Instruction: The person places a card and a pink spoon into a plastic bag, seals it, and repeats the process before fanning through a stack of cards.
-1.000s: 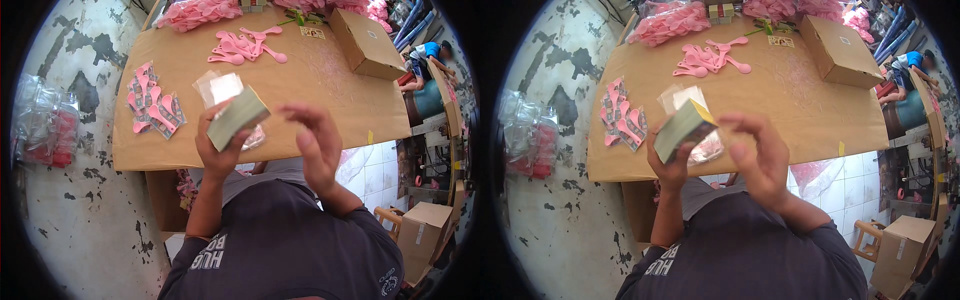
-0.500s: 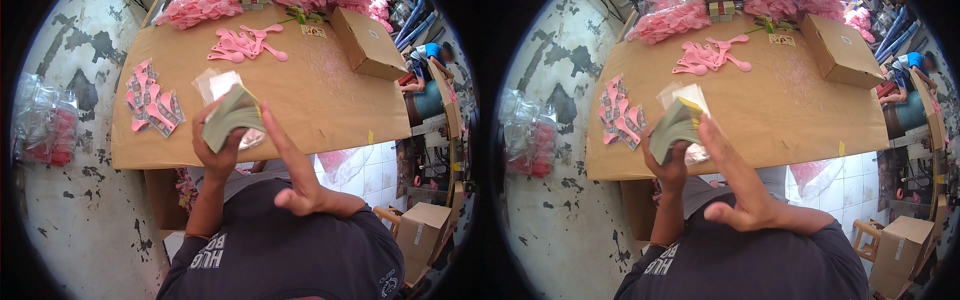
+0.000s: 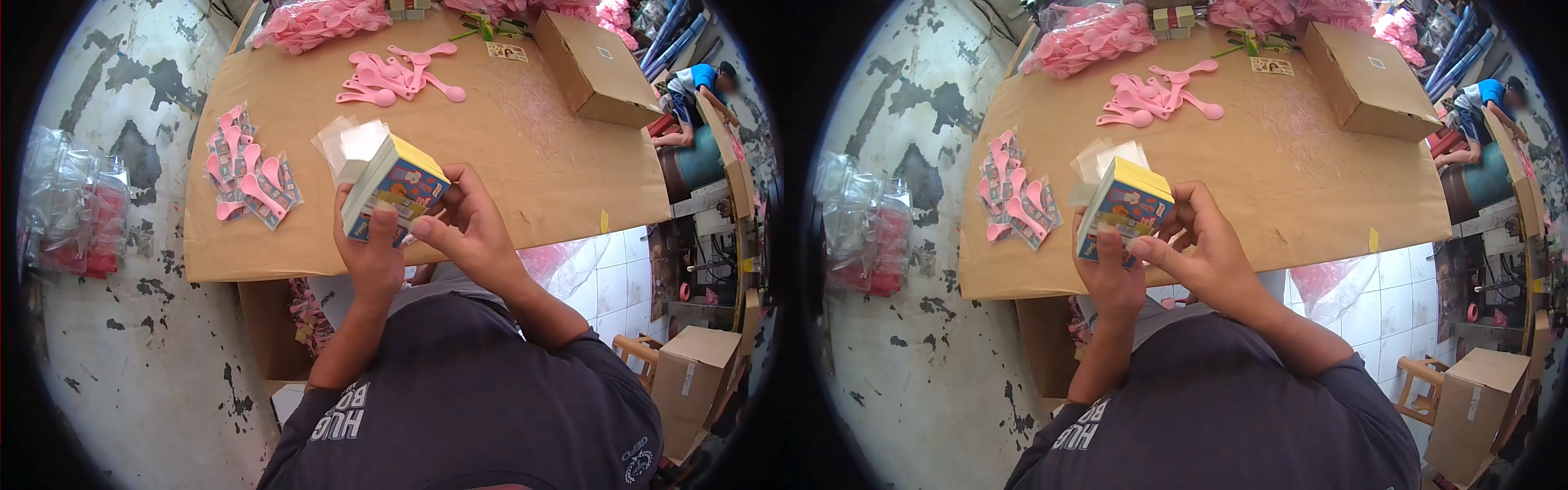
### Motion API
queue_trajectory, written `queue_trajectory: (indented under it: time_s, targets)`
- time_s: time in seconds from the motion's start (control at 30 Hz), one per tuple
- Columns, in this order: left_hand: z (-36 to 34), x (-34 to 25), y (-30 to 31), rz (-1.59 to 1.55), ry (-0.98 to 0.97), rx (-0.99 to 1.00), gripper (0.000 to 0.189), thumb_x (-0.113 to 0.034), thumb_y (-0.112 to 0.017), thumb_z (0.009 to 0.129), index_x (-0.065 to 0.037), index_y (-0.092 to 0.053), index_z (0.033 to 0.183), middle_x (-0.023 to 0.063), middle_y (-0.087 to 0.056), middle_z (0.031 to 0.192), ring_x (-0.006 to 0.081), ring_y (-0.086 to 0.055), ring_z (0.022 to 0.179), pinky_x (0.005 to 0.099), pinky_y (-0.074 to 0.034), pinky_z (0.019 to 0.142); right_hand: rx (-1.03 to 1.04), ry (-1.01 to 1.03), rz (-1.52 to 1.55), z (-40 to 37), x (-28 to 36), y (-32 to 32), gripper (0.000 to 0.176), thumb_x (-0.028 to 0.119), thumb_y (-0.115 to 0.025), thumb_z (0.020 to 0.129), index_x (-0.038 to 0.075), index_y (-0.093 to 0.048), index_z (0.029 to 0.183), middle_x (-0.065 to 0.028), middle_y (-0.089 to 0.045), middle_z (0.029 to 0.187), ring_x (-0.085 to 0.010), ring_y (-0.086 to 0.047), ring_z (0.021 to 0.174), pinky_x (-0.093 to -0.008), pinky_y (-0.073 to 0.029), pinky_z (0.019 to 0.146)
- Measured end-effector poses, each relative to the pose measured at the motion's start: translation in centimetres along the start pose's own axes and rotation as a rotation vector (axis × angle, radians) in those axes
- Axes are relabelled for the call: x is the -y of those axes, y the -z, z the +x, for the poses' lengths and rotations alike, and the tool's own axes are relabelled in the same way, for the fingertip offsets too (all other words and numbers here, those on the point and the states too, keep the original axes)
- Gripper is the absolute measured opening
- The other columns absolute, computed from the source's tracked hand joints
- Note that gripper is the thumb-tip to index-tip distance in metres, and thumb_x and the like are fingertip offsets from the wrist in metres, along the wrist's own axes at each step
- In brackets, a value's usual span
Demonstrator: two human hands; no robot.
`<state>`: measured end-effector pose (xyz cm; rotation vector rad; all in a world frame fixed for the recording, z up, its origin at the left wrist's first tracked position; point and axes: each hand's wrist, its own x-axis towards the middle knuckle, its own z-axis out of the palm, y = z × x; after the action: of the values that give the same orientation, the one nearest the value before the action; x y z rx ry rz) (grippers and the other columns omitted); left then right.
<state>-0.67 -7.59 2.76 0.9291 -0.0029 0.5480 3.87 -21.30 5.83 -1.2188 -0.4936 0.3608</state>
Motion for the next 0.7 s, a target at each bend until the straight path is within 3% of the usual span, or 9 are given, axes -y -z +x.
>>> queue_trajectory:
  time_s: [0.13,0.2,0.33,0.43,0.5,0.53,0.6,0.7]
  targets:
    - [-0.9,0.1,-0.4,0.058,-0.039,0.013,0.065,-0.032,-0.076,0.097,0.003,-0.043,0.141,0.0114,-0.058,0.125,0.0194,-0.061,0.116,0.0333,-0.054,0.095,0.051,-0.058,0.061,0.1,-0.4,-0.1,0.058,0.022,-0.08,0.094,-0.003,-0.05,0.137,-0.0104,-0.07,0.117,-0.013,-0.068,0.099,-0.0268,-0.054,0.079]
    - [-0.5,0.0,-0.5,0.047,-0.052,0.031,0.069,-0.032,-0.077,0.096,0.003,-0.042,0.143,0.0119,-0.058,0.127,0.0201,-0.061,0.116,0.0337,-0.054,0.095,0.042,-0.168,0.178,-0.1,0.5,-0.4,0.053,0.017,-0.079,0.095,-0.004,-0.054,0.136,-0.0117,-0.07,0.12,-0.0147,-0.069,0.106,-0.0291,-0.057,0.088]
    - [-0.2,0.0,-0.9,0.05,-0.075,0.045,0.077,-0.033,-0.08,0.093,0.005,-0.041,0.147,0.0131,-0.057,0.13,0.0217,-0.062,0.116,0.0346,-0.055,0.096,0.037,-0.172,0.186,-0.5,0.2,-0.1,0.043,0.012,-0.075,0.097,-0.005,-0.057,0.133,-0.0119,-0.07,0.121,-0.016,-0.069,0.11,-0.0301,-0.057,0.095]
    - [-0.2,-0.1,-1.1,0.047,-0.1,0.046,0.076,-0.032,-0.08,0.093,0.005,-0.041,0.147,0.0132,-0.057,0.13,0.0214,-0.062,0.116,0.0349,-0.055,0.095,-0.004,-0.167,0.189,-0.9,-0.3,0.2,0.034,0.014,-0.074,0.098,-0.004,-0.063,0.125,-0.0091,-0.073,0.108,-0.0114,-0.07,0.096,-0.0266,-0.057,0.085]
    - [-0.2,0.2,-0.4,0.074,-0.1,0.037,0.076,-0.032,-0.08,0.093,0.006,-0.041,0.147,0.0133,-0.057,0.13,0.0212,-0.063,0.116,0.0348,-0.056,0.094,-0.013,-0.163,0.045,-1.1,-1.2,0.8,0.025,0.015,-0.073,0.099,-0.003,-0.068,0.115,-0.0047,-0.073,0.09,-0.0061,-0.066,0.08,-0.0237,-0.055,0.073]
    - [-0.2,0.2,-0.2,0.107,-0.101,0.027,0.076,-0.031,-0.08,0.093,0.006,-0.041,0.146,0.0133,-0.058,0.129,0.021,-0.063,0.115,0.0347,-0.056,0.094,-0.014,-0.163,0.041,-1.2,-1.2,0.8,0.025,0.015,-0.073,0.099,-0.003,-0.068,0.115,-0.0047,-0.073,0.09,-0.0061,-0.066,0.08,-0.0237,-0.055,0.073]
    - [-0.2,0.2,-0.1,0.119,-0.106,0.029,0.078,-0.033,-0.079,0.094,0.006,-0.038,0.148,0.0148,-0.059,0.129,0.0226,-0.064,0.115,0.0353,-0.057,0.094,-0.053,-0.089,-0.057,-1.2,-1.2,0.6,0.016,0.015,-0.071,0.1,-0.001,-0.071,0.105,-0.0005,-0.069,0.076,-0.0034,-0.06,0.068,-0.0219,-0.051,0.059]
    - [-0.2,0.0,0.0,0.054,-0.095,0.03,0.078,-0.034,-0.076,0.096,0.006,-0.036,0.149,0.0163,-0.06,0.129,0.024,-0.065,0.115,0.0359,-0.058,0.094,0.006,0.014,-0.287,-1.4,-0.1,0.8,0.014,0.013,-0.07,0.101,0.0,-0.07,0.101,-0.0014,-0.069,0.076,-0.0045,-0.062,0.068,-0.0231,-0.053,0.055]
